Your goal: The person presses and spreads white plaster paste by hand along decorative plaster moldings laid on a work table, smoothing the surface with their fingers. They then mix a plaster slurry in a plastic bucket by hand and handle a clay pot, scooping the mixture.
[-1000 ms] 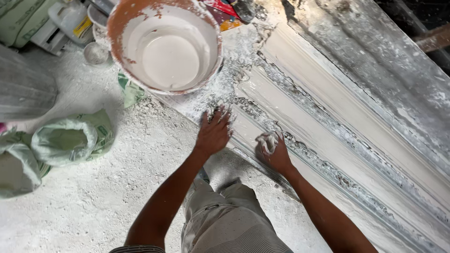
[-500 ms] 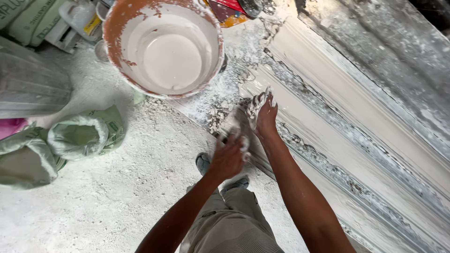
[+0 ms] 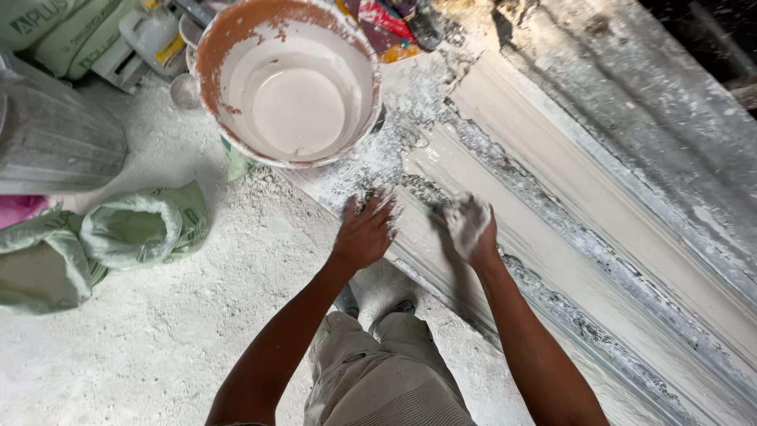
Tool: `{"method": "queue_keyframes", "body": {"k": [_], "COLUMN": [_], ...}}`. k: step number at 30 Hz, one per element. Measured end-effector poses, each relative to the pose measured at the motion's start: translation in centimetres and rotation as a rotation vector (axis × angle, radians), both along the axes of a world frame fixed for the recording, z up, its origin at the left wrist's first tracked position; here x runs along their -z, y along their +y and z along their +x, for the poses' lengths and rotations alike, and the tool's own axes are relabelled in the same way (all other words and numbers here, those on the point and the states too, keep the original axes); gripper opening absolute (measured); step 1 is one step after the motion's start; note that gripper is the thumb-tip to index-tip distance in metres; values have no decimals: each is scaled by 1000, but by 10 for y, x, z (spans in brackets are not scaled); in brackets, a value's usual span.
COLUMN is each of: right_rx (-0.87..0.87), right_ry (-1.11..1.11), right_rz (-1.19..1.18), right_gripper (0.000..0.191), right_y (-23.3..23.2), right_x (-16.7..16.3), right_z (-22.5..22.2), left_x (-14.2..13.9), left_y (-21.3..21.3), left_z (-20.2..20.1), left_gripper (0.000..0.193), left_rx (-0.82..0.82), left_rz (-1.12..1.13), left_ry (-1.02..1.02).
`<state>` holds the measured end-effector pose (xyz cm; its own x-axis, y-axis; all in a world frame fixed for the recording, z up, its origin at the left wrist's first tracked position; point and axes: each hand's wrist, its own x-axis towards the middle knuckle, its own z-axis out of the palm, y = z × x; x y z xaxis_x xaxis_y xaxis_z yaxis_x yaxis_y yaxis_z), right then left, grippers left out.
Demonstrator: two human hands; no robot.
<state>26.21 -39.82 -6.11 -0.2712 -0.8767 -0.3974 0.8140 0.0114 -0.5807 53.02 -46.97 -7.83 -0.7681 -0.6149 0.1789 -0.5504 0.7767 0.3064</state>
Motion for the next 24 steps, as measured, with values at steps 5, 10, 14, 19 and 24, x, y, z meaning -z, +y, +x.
{"method": "queue_keyframes", "body": {"k": [5,10,14,19,24], "right_rx": [55,-3,-149,-369,-405], "right_ry": [160,342,713,1218,1518], "right_rz": [159,114,507,464,345], "right_gripper": [26,31,51,51,39], "right_y": [80,114,107,49,-30], "right_x": [5,29,32,26,10], "right_z": [-50,-91,-112,-99,-66], "left_x": [-5,-35,-61,-90,-86], "left_y": [28,93,50,-60,-130], "left_z": [-19,-74,-88,-101,-136], "left_gripper": [38,42,62,34,28], "left_rx": [-77,62,-180,-525,-679], "left_rz": [23,104,45,280,474], "left_ry": [70,-6,57,226,133]}}
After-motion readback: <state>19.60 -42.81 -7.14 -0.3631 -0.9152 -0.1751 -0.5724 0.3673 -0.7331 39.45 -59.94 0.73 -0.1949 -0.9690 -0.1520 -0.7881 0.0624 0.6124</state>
